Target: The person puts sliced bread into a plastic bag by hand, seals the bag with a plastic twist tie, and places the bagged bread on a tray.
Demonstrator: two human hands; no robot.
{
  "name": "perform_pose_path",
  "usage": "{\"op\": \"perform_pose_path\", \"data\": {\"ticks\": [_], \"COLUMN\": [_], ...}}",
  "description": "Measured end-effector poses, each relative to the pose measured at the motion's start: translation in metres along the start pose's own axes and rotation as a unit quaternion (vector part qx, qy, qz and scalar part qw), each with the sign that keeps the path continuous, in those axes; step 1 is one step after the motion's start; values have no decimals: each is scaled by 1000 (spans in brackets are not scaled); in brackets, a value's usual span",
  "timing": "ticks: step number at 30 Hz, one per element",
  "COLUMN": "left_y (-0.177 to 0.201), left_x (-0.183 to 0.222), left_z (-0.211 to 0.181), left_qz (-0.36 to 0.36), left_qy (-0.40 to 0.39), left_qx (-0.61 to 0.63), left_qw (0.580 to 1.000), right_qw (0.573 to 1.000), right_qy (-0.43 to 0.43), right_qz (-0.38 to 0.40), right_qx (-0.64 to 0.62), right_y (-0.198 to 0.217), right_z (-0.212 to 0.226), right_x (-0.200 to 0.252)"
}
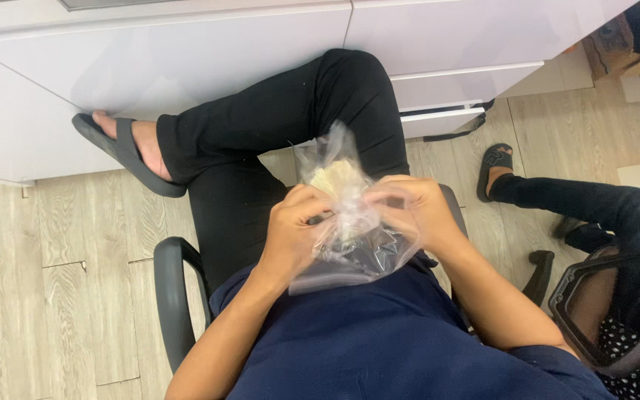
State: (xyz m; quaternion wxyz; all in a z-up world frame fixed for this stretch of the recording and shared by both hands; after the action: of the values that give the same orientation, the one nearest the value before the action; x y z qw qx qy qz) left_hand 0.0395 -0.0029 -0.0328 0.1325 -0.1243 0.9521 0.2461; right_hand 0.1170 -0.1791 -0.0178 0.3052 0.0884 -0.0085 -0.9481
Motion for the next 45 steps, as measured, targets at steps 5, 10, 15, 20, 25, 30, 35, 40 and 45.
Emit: {"op": "perform_pose_path", "data": {"ticks": [5, 10, 15, 20, 25, 30, 35, 40, 45], "left_y": [-8, 8, 17, 27, 14, 18, 13, 52, 83], "left_x": [10, 3, 3, 13, 19, -12, 12, -8, 8], "left_z": [21, -13, -21, -24, 3, -9, 39, 27, 37], "left_qz": [-20, -46, -31, 31, -11, 20, 107, 3, -54], "left_qy": [-15, -24, -48, -132, -157, -122, 40, -27, -93], "left_qx": [1, -30, -50, -43, -53, -33, 6, -28, -132], "left_qw": [1000, 998, 997, 990, 986, 992, 993, 999, 985], "right_qw": [984, 991, 991, 966, 916, 870, 855, 913, 993], "right_qy": [143, 118, 120, 94, 156, 6, 83, 141, 34], "right_qz": [-56, -1, 22, -177, -204, -238, -231, -264, 102], "right_qx": [88, 63, 56, 165, 308, 431, 456, 276, 40], "right_y": [-21, -21, 7, 153, 238, 280, 304, 243, 44], "right_z": [43, 53, 64, 89, 75, 12, -31, 47, 60], "right_x": [7, 5, -12, -87, -211, -307, -330, -238, -129]}}
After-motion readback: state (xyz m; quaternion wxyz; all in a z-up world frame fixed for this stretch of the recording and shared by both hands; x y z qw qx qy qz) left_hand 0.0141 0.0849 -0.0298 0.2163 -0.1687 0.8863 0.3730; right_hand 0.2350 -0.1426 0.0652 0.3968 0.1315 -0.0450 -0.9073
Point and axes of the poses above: each hand's wrist, its own x-axis away from the middle knuckle, its own y-axis out of the back of the hand, z = x × y, the point moved 7 cm from there along -x, towards the middle knuckle, and after that the axes turned 15 degrees about -x, right-handed, at the moved point
